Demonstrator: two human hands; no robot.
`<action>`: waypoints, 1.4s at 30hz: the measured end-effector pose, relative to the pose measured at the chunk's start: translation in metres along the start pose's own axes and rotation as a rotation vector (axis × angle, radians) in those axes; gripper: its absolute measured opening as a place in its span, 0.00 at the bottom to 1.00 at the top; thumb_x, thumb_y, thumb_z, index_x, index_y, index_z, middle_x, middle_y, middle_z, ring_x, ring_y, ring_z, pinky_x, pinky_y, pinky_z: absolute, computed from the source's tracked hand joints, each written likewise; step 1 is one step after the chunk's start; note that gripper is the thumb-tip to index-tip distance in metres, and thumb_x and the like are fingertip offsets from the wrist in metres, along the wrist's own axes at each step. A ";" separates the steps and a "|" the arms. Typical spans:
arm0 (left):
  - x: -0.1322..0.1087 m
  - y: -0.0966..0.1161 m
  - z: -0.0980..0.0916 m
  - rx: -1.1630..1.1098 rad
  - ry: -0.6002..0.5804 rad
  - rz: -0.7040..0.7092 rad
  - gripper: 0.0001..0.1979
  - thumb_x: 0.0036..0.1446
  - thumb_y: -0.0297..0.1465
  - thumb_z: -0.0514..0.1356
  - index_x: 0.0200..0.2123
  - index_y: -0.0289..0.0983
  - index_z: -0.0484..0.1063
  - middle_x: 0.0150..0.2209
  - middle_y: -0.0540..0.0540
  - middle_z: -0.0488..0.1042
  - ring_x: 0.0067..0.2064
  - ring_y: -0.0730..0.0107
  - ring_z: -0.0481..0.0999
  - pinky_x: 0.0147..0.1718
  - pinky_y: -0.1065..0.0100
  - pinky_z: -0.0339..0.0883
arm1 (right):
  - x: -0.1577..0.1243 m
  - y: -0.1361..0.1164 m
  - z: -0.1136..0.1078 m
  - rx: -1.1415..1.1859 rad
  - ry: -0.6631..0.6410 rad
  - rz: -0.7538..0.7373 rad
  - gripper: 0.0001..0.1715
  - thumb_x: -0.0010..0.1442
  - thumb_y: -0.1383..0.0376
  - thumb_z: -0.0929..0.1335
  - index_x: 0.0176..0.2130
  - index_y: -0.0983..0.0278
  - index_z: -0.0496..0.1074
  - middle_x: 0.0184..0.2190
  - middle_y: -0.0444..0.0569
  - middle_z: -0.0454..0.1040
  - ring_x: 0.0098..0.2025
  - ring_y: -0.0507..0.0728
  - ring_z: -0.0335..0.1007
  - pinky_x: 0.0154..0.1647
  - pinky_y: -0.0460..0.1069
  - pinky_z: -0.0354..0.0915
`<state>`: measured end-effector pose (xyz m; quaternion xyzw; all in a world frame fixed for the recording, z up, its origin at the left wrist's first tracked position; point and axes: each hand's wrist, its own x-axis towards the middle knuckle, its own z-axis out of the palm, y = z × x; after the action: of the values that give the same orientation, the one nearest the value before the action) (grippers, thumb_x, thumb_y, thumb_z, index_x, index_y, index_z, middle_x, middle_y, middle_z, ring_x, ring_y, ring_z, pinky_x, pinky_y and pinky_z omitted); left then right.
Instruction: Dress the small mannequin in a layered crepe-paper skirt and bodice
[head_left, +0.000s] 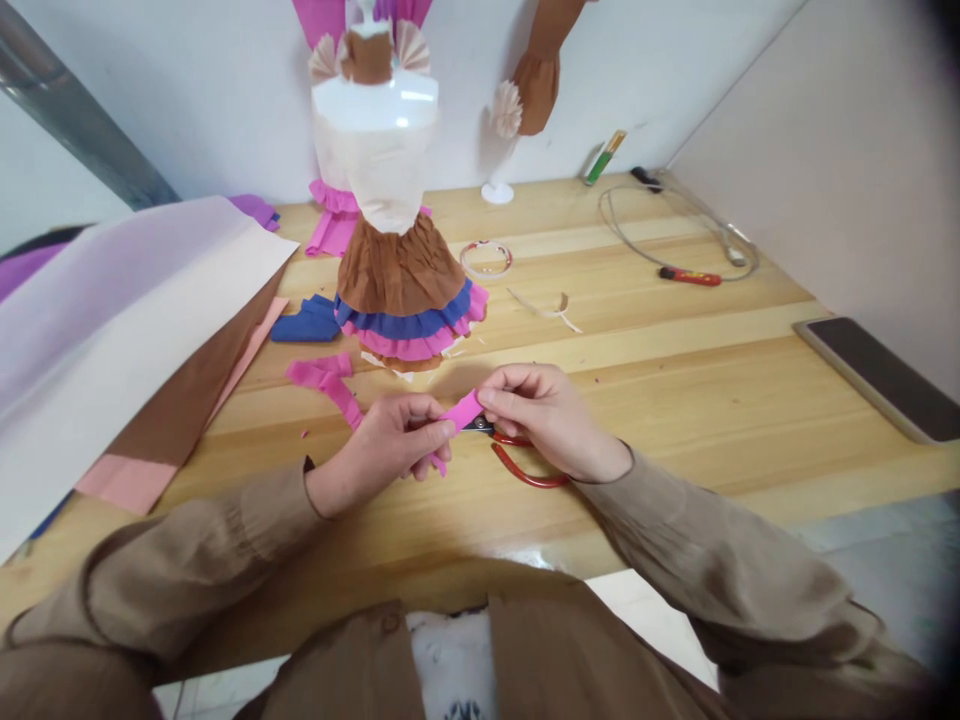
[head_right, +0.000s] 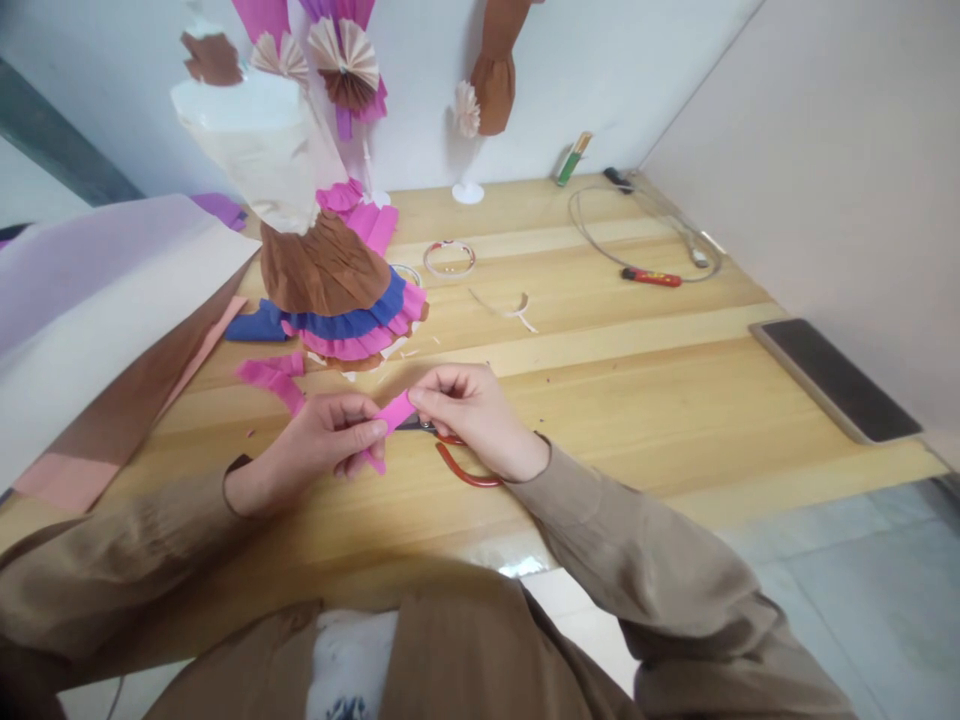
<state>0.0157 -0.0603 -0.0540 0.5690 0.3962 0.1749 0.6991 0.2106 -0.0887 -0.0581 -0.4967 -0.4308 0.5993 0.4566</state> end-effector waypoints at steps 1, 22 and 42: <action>0.000 0.000 0.000 0.003 0.007 -0.005 0.13 0.56 0.37 0.61 0.25 0.34 0.69 0.20 0.50 0.74 0.16 0.84 0.65 0.15 0.81 0.58 | 0.000 0.000 0.000 -0.034 0.007 -0.037 0.18 0.48 0.56 0.77 0.24 0.67 0.72 0.15 0.39 0.65 0.16 0.44 0.51 0.17 0.43 0.47; -0.003 0.006 0.002 -0.017 0.027 -0.035 0.13 0.48 0.38 0.63 0.22 0.34 0.68 0.18 0.50 0.74 0.14 0.83 0.63 0.14 0.80 0.57 | 0.002 0.001 -0.003 0.005 -0.094 0.007 0.24 0.50 0.49 0.75 0.25 0.68 0.74 0.18 0.43 0.70 0.17 0.44 0.56 0.16 0.43 0.49; -0.005 0.008 0.001 0.147 0.094 0.006 0.06 0.52 0.32 0.62 0.30 0.35 0.73 0.15 0.56 0.66 0.16 0.79 0.65 0.16 0.77 0.57 | 0.001 -0.015 -0.002 -0.206 0.020 -0.215 0.15 0.53 0.57 0.72 0.24 0.65 0.71 0.16 0.38 0.64 0.19 0.46 0.54 0.22 0.45 0.54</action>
<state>0.0149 -0.0624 -0.0441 0.6111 0.4386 0.1741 0.6355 0.2144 -0.0848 -0.0434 -0.4977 -0.5362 0.4947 0.4691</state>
